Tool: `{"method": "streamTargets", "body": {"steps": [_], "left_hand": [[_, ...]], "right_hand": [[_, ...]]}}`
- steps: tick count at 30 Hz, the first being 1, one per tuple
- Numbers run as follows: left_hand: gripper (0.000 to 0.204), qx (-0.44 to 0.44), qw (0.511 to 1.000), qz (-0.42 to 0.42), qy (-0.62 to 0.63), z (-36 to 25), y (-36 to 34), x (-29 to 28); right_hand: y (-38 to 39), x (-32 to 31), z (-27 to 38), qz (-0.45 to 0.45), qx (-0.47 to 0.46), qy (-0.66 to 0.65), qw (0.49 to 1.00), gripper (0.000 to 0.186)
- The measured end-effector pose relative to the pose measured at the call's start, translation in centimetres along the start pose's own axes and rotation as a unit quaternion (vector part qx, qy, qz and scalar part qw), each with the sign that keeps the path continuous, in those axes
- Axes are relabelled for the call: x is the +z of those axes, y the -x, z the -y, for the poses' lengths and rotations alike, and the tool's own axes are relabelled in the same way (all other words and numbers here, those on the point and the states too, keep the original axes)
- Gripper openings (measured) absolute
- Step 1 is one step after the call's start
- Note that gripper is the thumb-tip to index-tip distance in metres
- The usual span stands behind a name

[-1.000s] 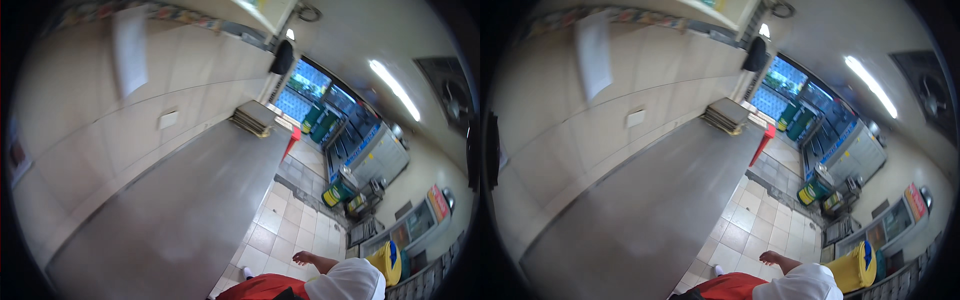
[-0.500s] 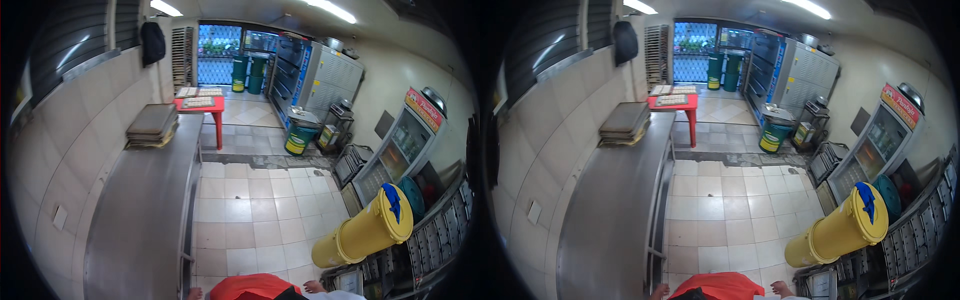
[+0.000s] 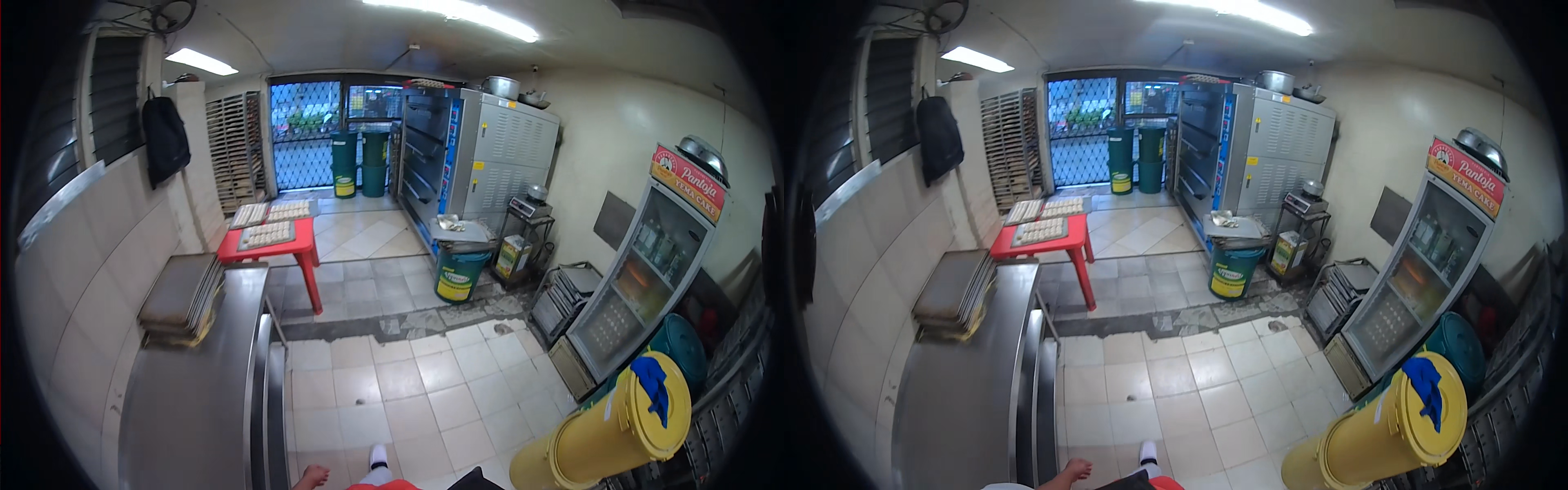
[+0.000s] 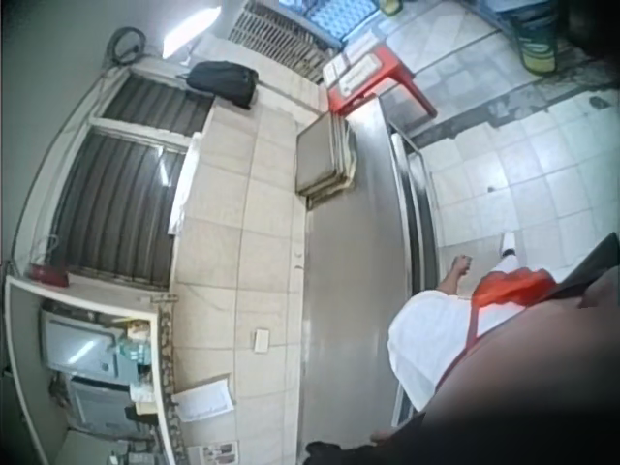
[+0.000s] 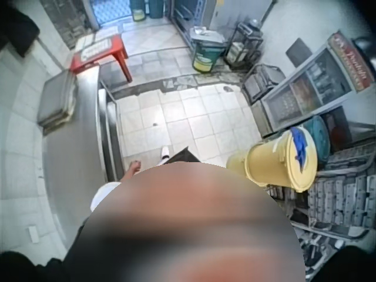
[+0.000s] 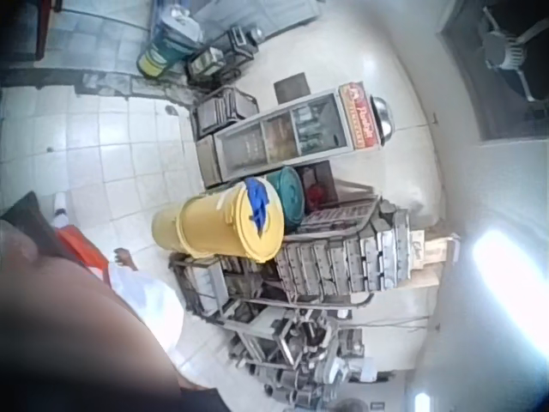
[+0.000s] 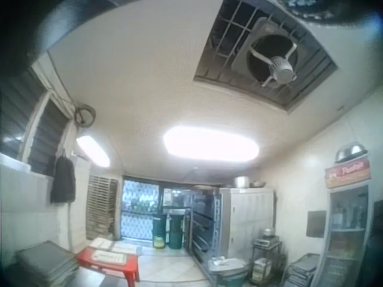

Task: The person brushes liquid onto rows of dough on trays using a brush, places the trays into a large commercial oven, and later uses a long-handled paddle to remove a tray of baked bread from the oven.

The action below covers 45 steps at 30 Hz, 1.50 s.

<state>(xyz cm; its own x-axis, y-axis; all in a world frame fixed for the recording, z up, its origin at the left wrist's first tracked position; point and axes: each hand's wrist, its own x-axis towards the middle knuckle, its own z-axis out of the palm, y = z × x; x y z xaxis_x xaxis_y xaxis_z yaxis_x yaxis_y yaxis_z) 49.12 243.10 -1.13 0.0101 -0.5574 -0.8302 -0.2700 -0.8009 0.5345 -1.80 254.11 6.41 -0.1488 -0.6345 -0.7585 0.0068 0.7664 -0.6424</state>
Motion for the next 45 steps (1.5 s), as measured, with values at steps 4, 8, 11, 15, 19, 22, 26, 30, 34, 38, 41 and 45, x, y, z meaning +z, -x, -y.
{"method": "streamTargets", "body": {"steps": [4, 8, 11, 15, 19, 22, 26, 30, 34, 38, 41, 45], "left_hand": [[0.013, -0.089, 0.995, -0.016, -0.032, -9.3, -7.0, -1.8], [0.016, -0.082, 0.995, 0.009, -0.056, -20.2, -13.9, 0.1], [0.021, -0.019, 0.997, 0.054, -0.055, -28.9, -19.5, -1.2], [0.023, 0.072, 0.995, -0.006, -0.067, -43.0, -23.7, 5.9], [0.022, 0.102, 0.995, -0.004, -0.004, -50.9, -29.4, 6.8], [0.022, 0.005, 1.0, -0.016, -0.024, -53.8, -32.9, 6.1], [0.025, -0.095, 0.994, -0.049, 0.029, -55.3, -34.5, 3.5], [0.026, -0.14, 0.982, -0.088, 0.086, -61.7, -38.4, 2.6], [0.029, -0.157, 0.977, -0.094, 0.106, -68.3, -41.7, 5.3], [0.023, -0.126, 0.974, -0.094, 0.161, -75.9, -49.3, 6.3], [0.027, -0.102, 0.984, -0.014, 0.144, -87.1, -57.9, 10.9], [0.033, -0.075, 0.994, -0.008, 0.076, -98.6, -67.1, 6.3]], "right_hand": [[-5.6, -2.4, 8.2, -0.031, 0.032, -0.018, 0.999, 0.023], [-10.4, -5.1, 15.9, -0.067, 0.036, -0.047, 0.996, 0.02], [-14.7, -5.6, 21.4, -0.071, 0.034, -0.071, 0.994, 0.018], [-20.4, -8.4, 24.8, -0.099, 0.072, -0.09, 0.988, 0.015], [-28.9, -10.4, 31.0, -0.088, 0.116, -0.095, 0.985, 0.012], [-35.0, -13.1, 36.8, -0.084, 0.145, -0.097, 0.981, 0.01], [-45.0, -16.3, 45.6, -0.069, 0.159, -0.061, 0.983, 0.007], [-59.1, -19.1, 58.3, -0.061, -0.003, 0.025, 0.998, 0.005], [-69.4, -14.8, 75.2, -0.034, -0.018, -0.097, 0.995, 0.018], [-78.0, -10.8, 86.4, 0.03, -0.09, -0.068, 0.993, 0.022], [-85.0, -14.9, 87.7, 0.021, -0.079, -0.007, 0.997, 0.016], [-87.3, -13.7, 92.0, 0.011, 0.14, -0.028, 0.99, 0.015]]}}
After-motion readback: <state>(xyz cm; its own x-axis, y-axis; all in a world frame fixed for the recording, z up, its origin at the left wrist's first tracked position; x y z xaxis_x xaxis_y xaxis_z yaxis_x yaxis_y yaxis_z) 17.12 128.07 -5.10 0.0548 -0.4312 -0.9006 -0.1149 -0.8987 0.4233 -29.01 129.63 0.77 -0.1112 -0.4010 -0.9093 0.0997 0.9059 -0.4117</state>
